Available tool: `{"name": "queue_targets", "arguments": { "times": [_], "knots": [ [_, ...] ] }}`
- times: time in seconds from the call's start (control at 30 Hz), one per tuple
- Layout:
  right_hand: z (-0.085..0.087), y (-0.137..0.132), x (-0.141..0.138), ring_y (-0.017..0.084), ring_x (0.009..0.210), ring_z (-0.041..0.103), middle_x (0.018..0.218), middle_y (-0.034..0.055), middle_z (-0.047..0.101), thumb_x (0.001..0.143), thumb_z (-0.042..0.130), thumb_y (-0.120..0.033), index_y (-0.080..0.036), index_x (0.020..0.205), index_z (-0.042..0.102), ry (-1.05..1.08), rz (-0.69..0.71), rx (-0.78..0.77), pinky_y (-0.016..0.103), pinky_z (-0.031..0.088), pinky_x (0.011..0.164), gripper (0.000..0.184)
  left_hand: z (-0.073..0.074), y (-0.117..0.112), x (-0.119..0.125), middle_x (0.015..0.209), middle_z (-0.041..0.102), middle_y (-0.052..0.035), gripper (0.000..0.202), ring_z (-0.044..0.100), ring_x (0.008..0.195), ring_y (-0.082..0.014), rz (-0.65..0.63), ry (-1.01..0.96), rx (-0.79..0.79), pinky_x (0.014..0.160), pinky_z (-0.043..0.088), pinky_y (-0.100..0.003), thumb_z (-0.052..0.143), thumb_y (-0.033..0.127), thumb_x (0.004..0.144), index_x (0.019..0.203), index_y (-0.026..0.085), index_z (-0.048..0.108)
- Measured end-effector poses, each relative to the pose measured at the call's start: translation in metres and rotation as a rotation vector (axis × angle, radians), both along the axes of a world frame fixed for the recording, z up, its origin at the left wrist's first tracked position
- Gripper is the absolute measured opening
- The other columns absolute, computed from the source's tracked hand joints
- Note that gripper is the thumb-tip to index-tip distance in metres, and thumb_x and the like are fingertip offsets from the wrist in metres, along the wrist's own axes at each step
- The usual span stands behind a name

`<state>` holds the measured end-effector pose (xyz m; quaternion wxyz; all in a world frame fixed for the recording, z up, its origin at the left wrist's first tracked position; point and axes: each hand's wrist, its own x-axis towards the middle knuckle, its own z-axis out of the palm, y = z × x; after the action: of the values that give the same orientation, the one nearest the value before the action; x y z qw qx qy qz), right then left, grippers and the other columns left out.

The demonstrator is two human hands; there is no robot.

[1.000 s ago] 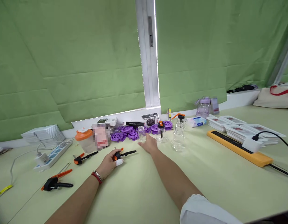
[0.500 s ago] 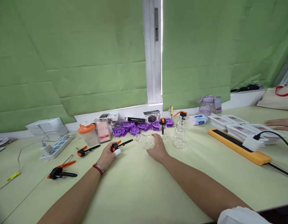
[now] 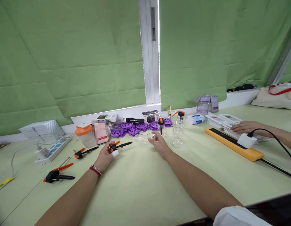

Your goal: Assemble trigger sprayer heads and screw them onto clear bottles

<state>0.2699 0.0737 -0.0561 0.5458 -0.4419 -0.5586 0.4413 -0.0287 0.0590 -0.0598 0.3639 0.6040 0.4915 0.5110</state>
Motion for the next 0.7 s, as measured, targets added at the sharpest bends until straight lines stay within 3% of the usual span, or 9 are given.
{"name": "queue_targets", "arguments": {
  "times": [0.1,0.27,0.53,0.7],
  "knots": [
    [0.003,-0.002,-0.003,0.015,0.076,0.047,0.080,-0.0014,0.045,0.071,0.060,-0.051,-0.027,0.113,0.050,0.040,0.055,-0.057,0.027,0.043,0.068,0.048,0.003,-0.004,0.005,0.118,0.051,-0.0099,0.050,0.058,0.089,-0.0158,-0.041,-0.013,0.004,0.074,0.045,-0.027,0.073,0.035,0.060,0.100,0.021,0.046],
    [0.004,-0.006,-0.008,0.016,0.079,0.047,0.084,0.0010,0.045,0.072,0.059,-0.050,-0.028,0.108,0.054,0.061,0.118,-0.099,0.024,0.042,0.061,0.043,0.005,-0.008,0.012,0.136,0.037,-0.0120,0.049,0.061,0.089,-0.0152,-0.109,-0.072,0.010,0.078,0.046,-0.029,0.075,0.031,0.059,0.096,0.022,0.044],
    [0.002,0.000,-0.007,0.017,0.079,0.046,0.089,0.0035,0.046,0.072,0.054,-0.053,-0.027,0.104,0.052,0.114,-0.074,-0.141,0.021,0.040,0.053,0.040,0.009,-0.009,0.011,0.135,0.039,-0.0143,0.051,0.061,0.087,-0.0154,-0.069,-0.061,-0.003,0.079,0.047,-0.032,0.076,0.034,0.058,0.095,0.021,0.044],
    [0.006,-0.015,-0.022,0.016,0.080,0.046,0.087,0.0024,0.045,0.073,0.056,-0.051,-0.028,0.105,0.052,0.108,0.110,-0.142,0.021,0.041,0.053,0.039,0.007,-0.014,0.019,0.133,0.041,-0.0136,0.051,0.059,0.097,-0.0198,-0.157,-0.057,-0.013,0.080,0.047,-0.033,0.078,0.027,0.055,0.095,0.020,0.048]
  ]
}}
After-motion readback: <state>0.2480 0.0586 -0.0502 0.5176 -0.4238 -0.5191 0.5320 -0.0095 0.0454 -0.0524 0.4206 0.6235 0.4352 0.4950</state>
